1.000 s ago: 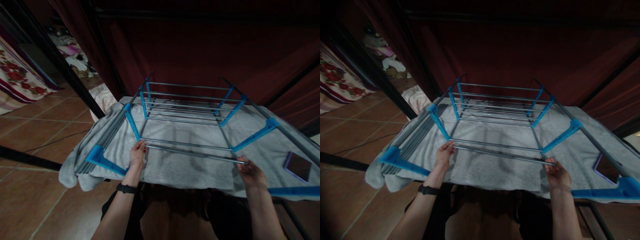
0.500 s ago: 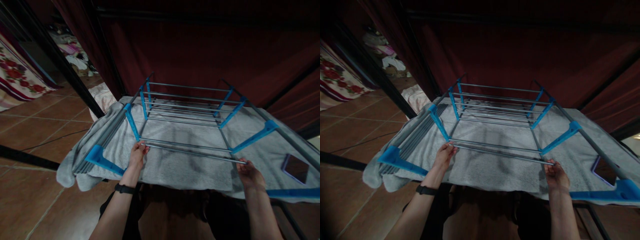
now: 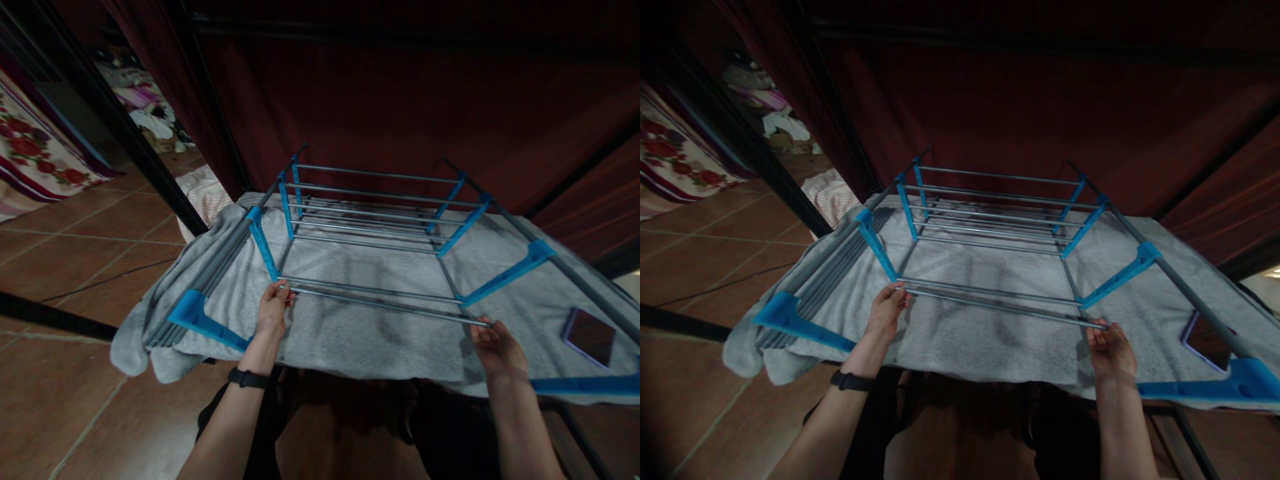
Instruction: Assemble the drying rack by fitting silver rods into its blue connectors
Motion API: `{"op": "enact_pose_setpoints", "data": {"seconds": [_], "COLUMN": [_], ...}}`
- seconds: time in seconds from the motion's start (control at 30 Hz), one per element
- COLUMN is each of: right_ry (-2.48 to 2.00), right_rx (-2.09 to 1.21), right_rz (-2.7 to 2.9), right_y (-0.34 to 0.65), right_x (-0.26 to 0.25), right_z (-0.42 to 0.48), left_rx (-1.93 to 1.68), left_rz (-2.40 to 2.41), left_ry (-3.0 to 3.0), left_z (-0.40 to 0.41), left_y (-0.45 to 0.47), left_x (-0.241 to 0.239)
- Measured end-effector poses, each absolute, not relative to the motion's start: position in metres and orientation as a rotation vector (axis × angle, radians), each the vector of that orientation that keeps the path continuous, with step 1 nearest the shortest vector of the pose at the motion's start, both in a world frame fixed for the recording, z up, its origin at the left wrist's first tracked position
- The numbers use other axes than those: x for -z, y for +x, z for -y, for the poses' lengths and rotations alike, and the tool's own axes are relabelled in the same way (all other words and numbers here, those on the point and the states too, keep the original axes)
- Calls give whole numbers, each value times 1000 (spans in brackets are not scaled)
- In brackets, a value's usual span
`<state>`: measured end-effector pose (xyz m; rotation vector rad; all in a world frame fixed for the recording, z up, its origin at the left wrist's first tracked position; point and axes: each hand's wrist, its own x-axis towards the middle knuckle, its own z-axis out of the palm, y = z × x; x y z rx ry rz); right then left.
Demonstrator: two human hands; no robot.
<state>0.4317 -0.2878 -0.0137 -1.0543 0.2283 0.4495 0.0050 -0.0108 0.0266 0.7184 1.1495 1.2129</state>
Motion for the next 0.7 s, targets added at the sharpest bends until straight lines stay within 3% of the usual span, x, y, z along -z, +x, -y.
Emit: {"op": "enact_pose_setpoints", "data": {"seconds": [0.7], "right_ry": [-1102], "right_rx": [-420], "right_rz": [-284], "right_y": [432], "right_x": [27], "right_z": [285], "left_rx": [-1041], "left_rz": [-806], "left_ry": [661], "left_z": [27], "left_y": [29], "left_x": [-48]}}
